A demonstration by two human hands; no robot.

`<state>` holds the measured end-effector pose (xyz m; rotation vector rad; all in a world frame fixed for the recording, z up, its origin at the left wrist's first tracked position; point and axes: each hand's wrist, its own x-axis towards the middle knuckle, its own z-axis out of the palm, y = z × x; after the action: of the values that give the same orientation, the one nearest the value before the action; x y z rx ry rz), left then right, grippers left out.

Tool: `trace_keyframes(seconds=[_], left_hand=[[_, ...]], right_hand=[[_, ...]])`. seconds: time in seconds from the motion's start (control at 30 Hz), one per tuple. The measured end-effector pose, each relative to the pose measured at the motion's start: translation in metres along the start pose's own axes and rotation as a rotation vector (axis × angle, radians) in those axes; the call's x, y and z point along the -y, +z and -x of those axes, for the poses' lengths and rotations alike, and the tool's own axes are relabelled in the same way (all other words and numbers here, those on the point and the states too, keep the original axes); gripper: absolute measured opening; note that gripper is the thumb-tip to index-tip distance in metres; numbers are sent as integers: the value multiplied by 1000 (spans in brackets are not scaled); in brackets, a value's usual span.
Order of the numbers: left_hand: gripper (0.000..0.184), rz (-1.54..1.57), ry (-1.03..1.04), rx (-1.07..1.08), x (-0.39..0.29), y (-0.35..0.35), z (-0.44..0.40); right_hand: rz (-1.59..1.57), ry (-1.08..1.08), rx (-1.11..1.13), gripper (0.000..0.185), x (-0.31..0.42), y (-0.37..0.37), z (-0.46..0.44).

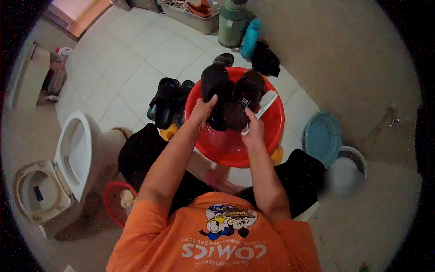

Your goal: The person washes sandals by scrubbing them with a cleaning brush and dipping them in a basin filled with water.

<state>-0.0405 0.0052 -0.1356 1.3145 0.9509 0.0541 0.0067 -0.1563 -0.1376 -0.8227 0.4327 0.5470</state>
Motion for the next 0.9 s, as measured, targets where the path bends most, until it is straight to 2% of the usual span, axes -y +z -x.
trace_keyframes(seconds=[0.07,0.13,0.27,0.37,0.43,0.57,0.63,0.67,0.73,0.8,0.9], left_hand=[[67,119,57,57,14,-3,-20],[69,11,371,69,14,-2,-24],[71,-90,353,41,-14,-2,9],[69,-211,402,27,-35,-4,30],[69,-398,571,-95,-47,-4,45],[65,-492,613,-149,-75,-7,44],[64,-713,550,-125,-101,-15,44],[64,-709,543,-121,-108,-23,36],[67,-731,490,-136,-116,-40,26],[68,-642,533,-170,-112,-67,-4],[70,-493,463,-248,-122,-106,-19]], right_hand=[[76,62,-9,29,-1,5,0],[95,73,17,28,-7,1,-5],[86,23,90,23,-11,9,2],[123,104,112,29,-24,-3,-12],[120,118,100,28,-27,5,-3],[53,157,85,24,-32,19,9],[16,220,113,24,-39,12,0],[-20,281,147,24,-42,11,-8],[1,242,165,24,-42,11,-12],[20,202,182,24,-41,12,-13],[144,212,142,25,-38,12,-13]])
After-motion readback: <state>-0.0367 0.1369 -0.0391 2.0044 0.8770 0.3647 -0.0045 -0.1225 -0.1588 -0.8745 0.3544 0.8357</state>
